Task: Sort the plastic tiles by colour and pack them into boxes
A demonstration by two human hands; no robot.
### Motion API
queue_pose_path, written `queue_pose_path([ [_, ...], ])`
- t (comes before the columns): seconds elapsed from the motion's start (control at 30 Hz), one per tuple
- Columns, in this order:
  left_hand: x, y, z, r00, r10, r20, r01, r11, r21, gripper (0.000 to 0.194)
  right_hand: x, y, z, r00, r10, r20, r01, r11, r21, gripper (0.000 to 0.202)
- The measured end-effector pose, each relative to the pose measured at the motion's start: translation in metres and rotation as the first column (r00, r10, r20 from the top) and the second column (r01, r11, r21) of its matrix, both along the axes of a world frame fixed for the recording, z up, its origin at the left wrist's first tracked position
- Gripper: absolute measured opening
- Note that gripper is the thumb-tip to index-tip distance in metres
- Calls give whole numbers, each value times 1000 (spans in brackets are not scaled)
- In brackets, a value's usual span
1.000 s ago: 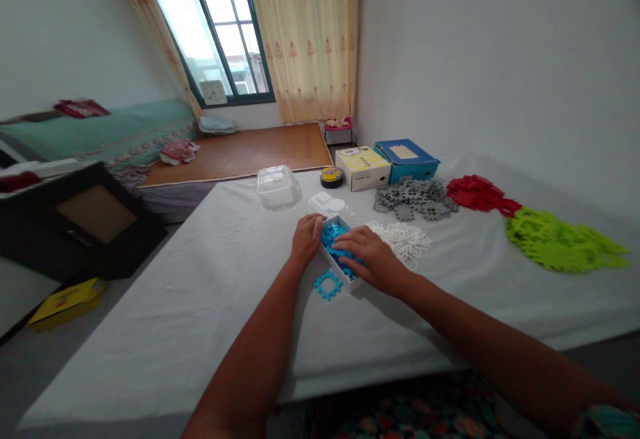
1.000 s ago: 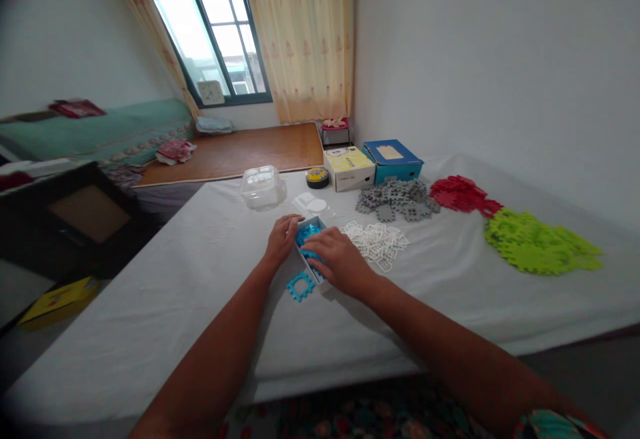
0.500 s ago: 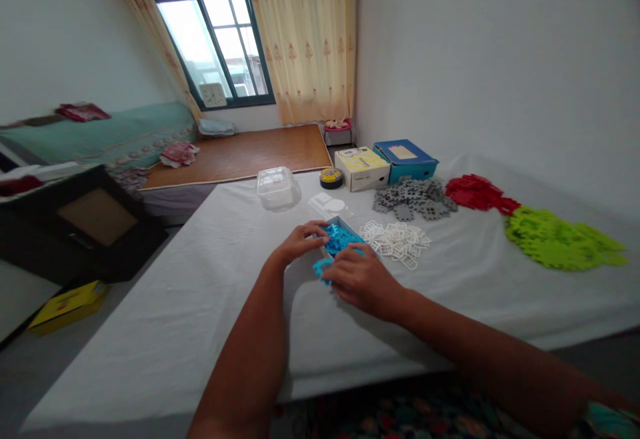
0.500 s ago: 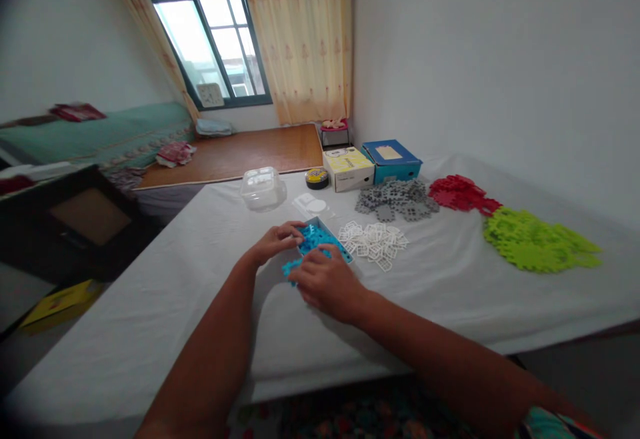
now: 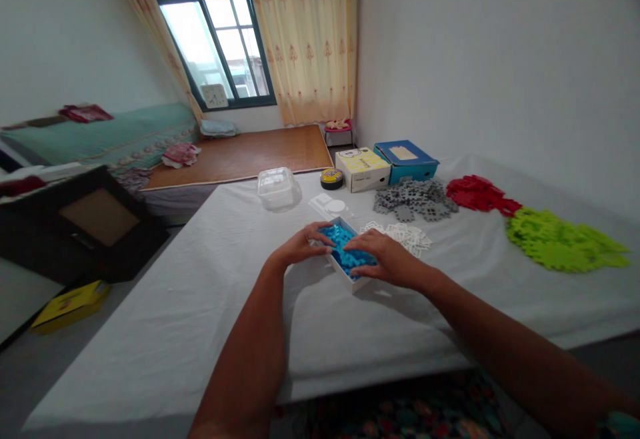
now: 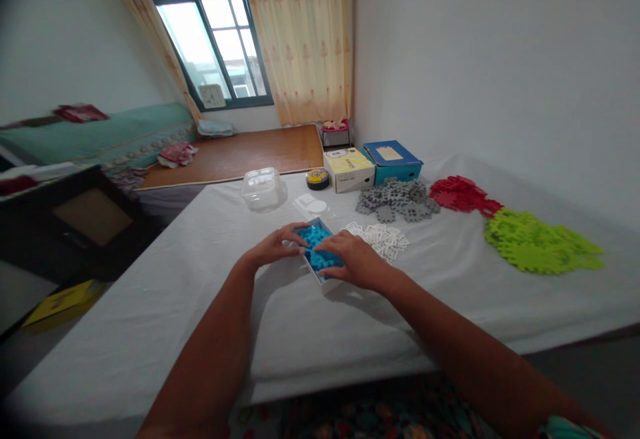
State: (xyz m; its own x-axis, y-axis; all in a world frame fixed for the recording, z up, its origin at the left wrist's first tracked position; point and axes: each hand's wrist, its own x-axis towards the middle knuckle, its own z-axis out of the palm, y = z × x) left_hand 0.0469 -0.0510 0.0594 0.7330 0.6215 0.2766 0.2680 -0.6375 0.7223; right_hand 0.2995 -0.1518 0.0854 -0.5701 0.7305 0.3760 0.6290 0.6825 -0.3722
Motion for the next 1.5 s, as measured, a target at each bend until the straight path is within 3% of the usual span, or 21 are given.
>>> queue_pose_path([
  [0.13,1,2,0,989,112,100,-113,993,11,23,1,2,3,1000,-2,-9,2,1000,-3,46],
  [0.27,3,1,3,939,253,234,-233,966,-107,31,3,4,-4,1000,-1,-8,1,1000,-5,47],
  [0.37,10,-1,1,913,291,287,-247,952,-179,36,5,2,-8,1000,2,-21,-2,1000,3,50],
  [0.63,36,-2,-11,929,281,241,-282,959,-29,36,13,-3,-14,990,-37,-134,39,999,9,32],
  [0.73,38,-1,-12,920,305,248,-318,948,11,36,16,-3,-19,987,-64,-147,65,998,1,31],
  [0.87,37,0,-16,953,274,132,-286,955,78,27,17,-1,-19,987,-49,-151,49,999,-3,37],
  [0.97,33,3,-16,897,369,245,-401,911,95,33,14,1,-15,985,-61,-161,62,998,5,39],
  [1.07,27,6,-15,834,437,338,-476,879,39,40,5,2,-11,990,-6,-138,-1,999,-51,37],
  [1.13,26,6,-15,840,436,322,-463,886,6,44,-1,2,-10,987,22,-158,-36,996,-83,34],
  [1.33,34,-1,-22,874,402,274,-394,915,-86,51,-7,21,-6,918,-162,-361,101,978,-182,25],
  [1.5,36,-3,-25,833,472,288,-418,879,-231,57,-7,44,7,911,-220,-348,169,971,-172,22],
])
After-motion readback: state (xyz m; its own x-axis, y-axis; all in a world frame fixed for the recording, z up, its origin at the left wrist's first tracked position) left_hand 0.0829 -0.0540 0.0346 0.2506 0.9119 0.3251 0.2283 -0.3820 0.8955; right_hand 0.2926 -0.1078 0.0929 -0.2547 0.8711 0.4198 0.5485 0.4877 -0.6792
